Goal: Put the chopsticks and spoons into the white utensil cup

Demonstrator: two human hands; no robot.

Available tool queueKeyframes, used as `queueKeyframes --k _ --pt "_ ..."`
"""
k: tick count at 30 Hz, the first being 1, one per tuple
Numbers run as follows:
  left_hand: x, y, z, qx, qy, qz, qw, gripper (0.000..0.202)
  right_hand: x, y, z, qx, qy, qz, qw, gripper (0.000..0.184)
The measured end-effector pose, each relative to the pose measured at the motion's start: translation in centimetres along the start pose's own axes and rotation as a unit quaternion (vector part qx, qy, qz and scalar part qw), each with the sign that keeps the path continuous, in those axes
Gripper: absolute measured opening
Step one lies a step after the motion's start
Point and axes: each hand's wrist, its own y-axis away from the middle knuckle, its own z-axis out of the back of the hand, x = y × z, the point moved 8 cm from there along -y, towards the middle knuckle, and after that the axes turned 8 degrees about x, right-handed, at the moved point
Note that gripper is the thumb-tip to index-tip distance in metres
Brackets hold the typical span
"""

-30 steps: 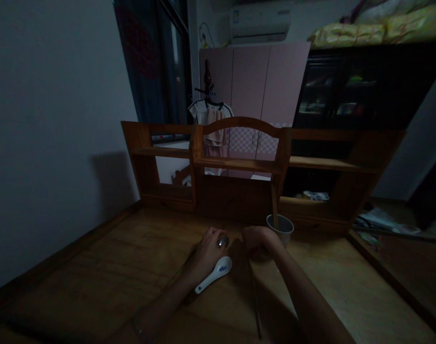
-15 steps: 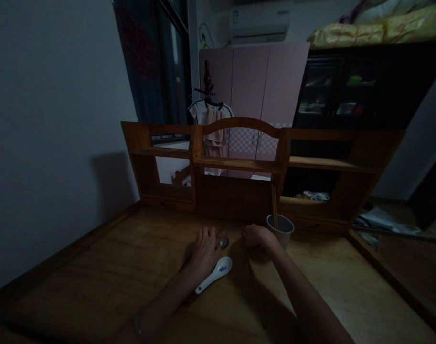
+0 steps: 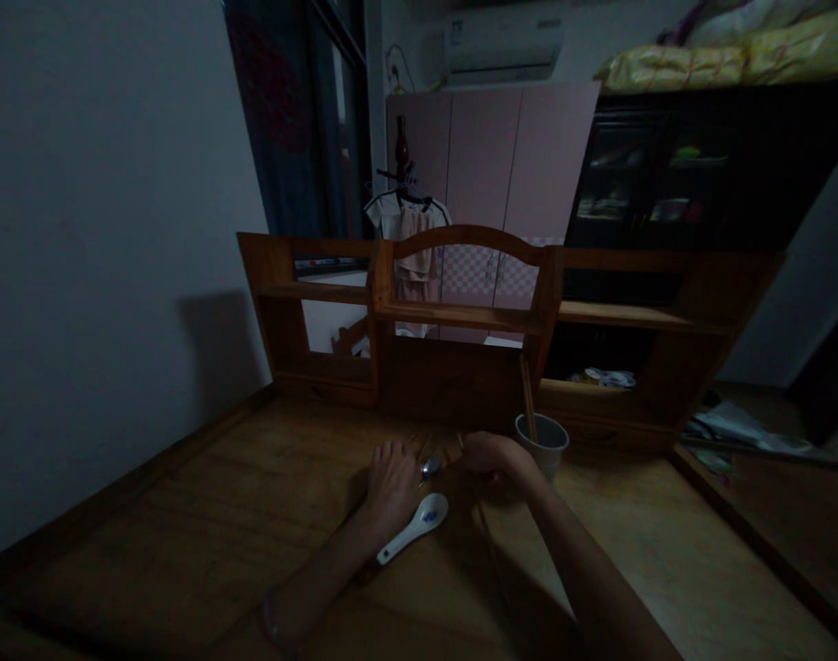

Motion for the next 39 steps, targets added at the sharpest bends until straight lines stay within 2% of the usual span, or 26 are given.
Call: queueKeyframes --k 4,8,10,12,14,17,21,26,33,39 --pt "-0.4 -0.7 2.3 -0.051 0.032 0.015 0.998 0.026 0.3 2.9 2.9 -0.055 -0.081 0.076 0.992 0.028" --pt "-0.3 -1.0 4.8 -0.112 0.124 0.046 0.985 0.025 0.3 7.9 6.1 -0.114 -0.164 0.160 0.967 0.020" --pt "-0.4 -0.4 6.0 -0.157 0.193 0.017 0.968 0.021 1.0 10.9 7.6 -0.137 -0.261 0.256 0.921 0.019" --pt "-0.6 0.7 7.0 -0.214 0.264 -0.035 0.940 0.019 1.8 13.6 8.4 -0.149 -0.302 0.321 0.885 0.019" --pt "-0.6 2.0 7.6 -0.271 0.320 -0.080 0.904 0.021 2.5 15.6 8.8 -0.160 -0.304 0.349 0.872 0.019" --pt "-1.3 3.3 7.9 -0.308 0.360 -0.134 0.871 0.020 3.6 17.4 9.0 -0.173 -0.288 0.358 0.871 0.021" --pt "-3.6 4.0 8.2 -0.289 0.354 -0.237 0.857 0.028 4.7 18.2 9.0 -0.178 -0.280 0.360 0.872 0.022" --pt "-4.9 3.9 8.5 -0.241 0.324 -0.284 0.870 0.032 5.1 18.3 9.2 -0.190 -0.278 0.368 0.867 0.018" --pt "-4.7 3.4 8.2 -0.192 0.330 -0.252 0.889 0.036 5.3 18.5 9.2 -0.188 -0.281 0.364 0.868 0.017" --pt "-4.6 3.1 7.7 -0.207 0.298 -0.241 0.900 0.041 5.4 18.6 9.0 -0.187 -0.274 0.365 0.870 0.018"
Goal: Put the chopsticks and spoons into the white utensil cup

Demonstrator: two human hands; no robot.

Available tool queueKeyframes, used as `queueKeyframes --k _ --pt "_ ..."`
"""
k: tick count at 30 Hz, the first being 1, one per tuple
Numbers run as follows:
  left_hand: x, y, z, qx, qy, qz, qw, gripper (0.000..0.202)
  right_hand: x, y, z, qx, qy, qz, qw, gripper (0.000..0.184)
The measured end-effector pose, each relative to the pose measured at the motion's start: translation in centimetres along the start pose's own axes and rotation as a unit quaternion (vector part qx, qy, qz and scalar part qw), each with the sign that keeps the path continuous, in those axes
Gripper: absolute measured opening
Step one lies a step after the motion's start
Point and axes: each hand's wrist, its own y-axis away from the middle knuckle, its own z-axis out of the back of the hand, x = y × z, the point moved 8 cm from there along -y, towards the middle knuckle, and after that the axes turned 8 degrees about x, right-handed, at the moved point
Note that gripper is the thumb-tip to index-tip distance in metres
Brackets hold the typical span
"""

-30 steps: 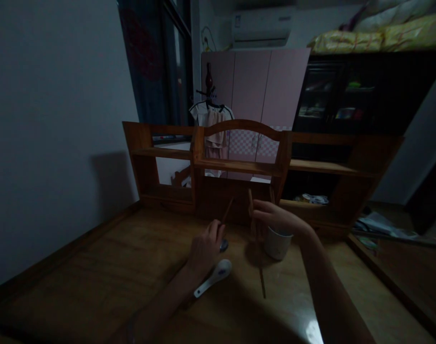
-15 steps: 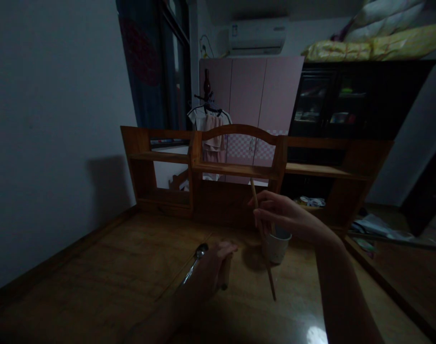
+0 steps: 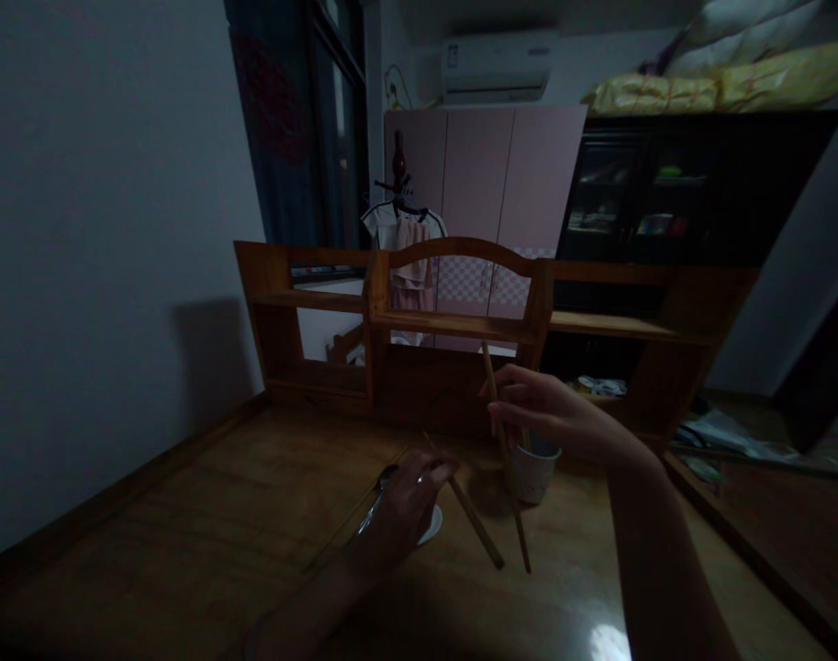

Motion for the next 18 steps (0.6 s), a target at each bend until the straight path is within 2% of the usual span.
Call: queueKeyframes --k 6,13,18 --pt "-0.52 -0.08 0.37 0.010 -0.042 -0.023 0.999 0.051 -0.25 0.06 0.26 -0.001 0.013 0.000 1.000 0.020" --pt "-0.65 -0.09 0.59 0.010 -0.060 -0.016 0.998 0.055 -0.57 0.11 0.15 0.004 0.014 -0.017 1.000 0.026" --pt "-0.16 0.07 0.30 0.010 -0.072 -0.011 0.997 0.055 -0.57 0.09 0.09 0.010 0.015 -0.013 1.000 0.023"
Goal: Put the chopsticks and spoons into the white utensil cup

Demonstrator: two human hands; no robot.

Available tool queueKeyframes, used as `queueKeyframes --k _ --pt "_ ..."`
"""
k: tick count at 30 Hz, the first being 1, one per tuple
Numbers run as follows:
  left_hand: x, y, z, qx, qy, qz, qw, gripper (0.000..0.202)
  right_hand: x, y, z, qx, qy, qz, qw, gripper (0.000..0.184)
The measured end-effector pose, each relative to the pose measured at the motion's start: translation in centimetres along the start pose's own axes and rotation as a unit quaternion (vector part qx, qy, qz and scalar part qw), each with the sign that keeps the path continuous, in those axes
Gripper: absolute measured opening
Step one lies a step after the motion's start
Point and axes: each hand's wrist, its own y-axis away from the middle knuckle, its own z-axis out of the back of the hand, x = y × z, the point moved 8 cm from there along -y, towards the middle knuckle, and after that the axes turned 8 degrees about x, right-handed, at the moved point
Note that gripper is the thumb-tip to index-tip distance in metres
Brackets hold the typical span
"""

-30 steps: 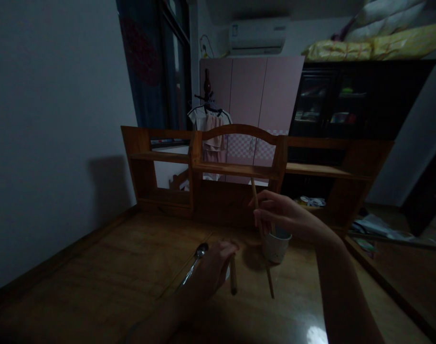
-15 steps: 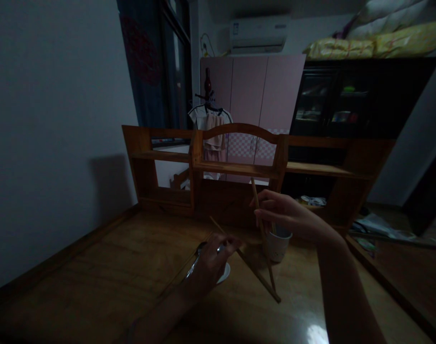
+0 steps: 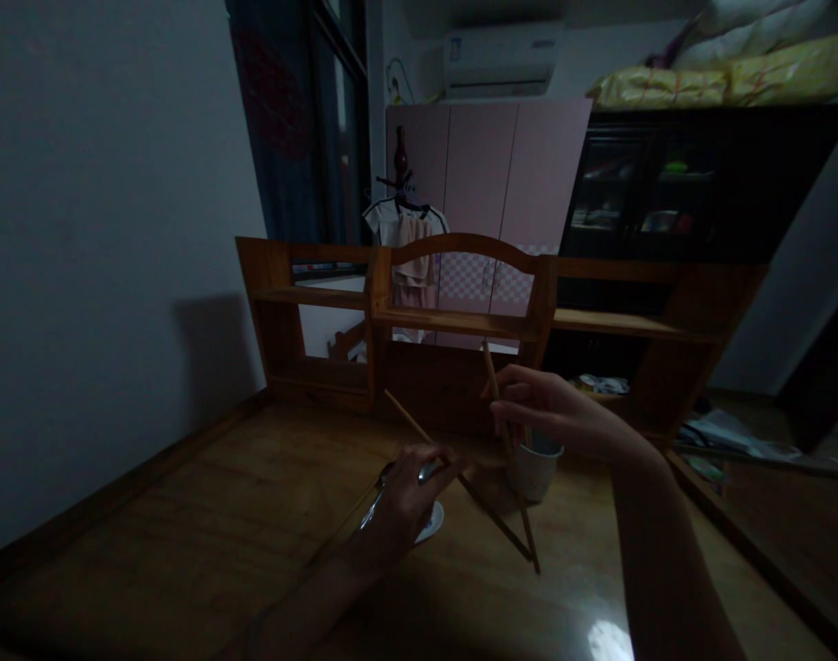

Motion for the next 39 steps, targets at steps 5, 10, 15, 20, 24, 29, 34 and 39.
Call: queueKeyframes --k 5,10,15,20,24,29,34,39 --pt "0.7 0.0 -0.2 -0.007 0.006 0.022 1.000 0.053 0.0 0.0 0.2 -0.006 0.008 0.007 1.000 0.025" --pt "0.6 -0.1 0.5 -0.041 0.034 0.032 0.998 0.041 0.2 0.3 0.8 -0.047 -0.036 0.030 0.998 0.060" --pt "1.1 0.2 0.5 -0.071 0.074 0.051 0.993 0.027 0.1 0.4 1.2 -0.070 -0.040 0.034 0.996 0.075" --pt "3.3 0.8 -0.1 -0.096 0.215 0.190 0.953 0.018 0.6 0.2 1.2 -0.072 -0.036 0.041 0.996 0.082" --pt "4.0 0.8 -0.3 -0.115 0.322 0.273 0.899 0.020 0.7 0.2 1.2 -0.077 -0.045 0.039 0.995 0.090" --pt "3.9 0.2 -1.5 -0.085 0.412 0.297 0.857 0.024 0.0 0.1 1.1 -0.065 -0.048 0.029 0.996 0.080" --pt "4.0 0.3 -3.2 -0.047 0.445 0.311 0.838 0.026 -0.3 -0.2 0.3 -0.022 -0.007 -0.001 1.000 0.029" --pt "3.5 0.0 -3.7 -0.008 0.440 0.305 0.844 0.026 -0.7 -0.4 -0.4 -0.003 0.013 -0.016 1.000 0.025"
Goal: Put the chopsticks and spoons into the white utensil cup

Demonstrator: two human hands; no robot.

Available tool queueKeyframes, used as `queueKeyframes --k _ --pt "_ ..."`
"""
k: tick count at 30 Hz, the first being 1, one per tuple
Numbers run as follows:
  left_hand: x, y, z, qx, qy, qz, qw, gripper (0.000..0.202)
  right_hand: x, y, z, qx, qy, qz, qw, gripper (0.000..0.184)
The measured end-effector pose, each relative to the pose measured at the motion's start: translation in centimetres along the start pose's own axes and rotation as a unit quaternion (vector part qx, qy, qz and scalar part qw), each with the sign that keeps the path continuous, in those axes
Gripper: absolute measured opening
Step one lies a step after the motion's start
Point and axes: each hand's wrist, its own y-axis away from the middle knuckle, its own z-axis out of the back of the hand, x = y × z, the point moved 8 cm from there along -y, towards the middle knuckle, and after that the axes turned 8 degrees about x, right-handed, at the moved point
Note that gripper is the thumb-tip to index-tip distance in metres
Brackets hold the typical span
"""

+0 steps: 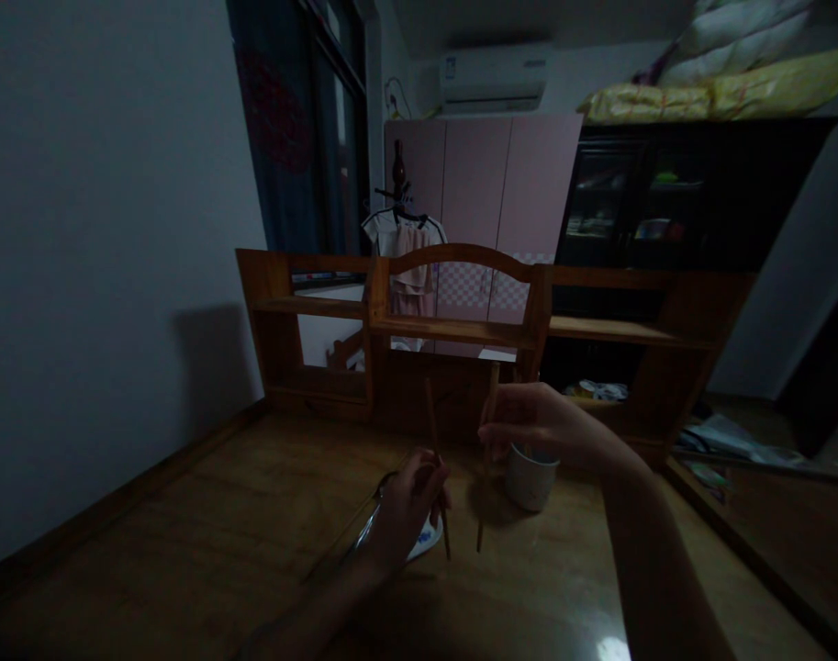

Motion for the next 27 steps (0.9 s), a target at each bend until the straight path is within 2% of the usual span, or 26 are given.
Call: queueKeyframes --k 10,16,23,27 --pt "-1.5 0.5 -0.9 0.053 -0.071 -0.015 0.996 0.023 -2.3 -1.4 -1.9 0.039 0.025 -0.047 0.998 0.027" --pt "-2.0 0.6 -1.1 0.082 -0.120 -0.032 0.989 0.025 -2.5 -1.9 -2.8 0.069 0.032 -0.046 0.996 0.021" --pt "-2.3 0.6 -1.2 0.092 -0.147 -0.030 0.984 0.029 -2.6 -1.8 -2.6 0.060 0.068 -0.061 0.994 0.018" --pt "-1.9 0.6 -1.4 0.102 -0.140 -0.034 0.984 0.034 -2.2 -1.8 -2.3 0.045 0.089 -0.049 0.994 0.018"
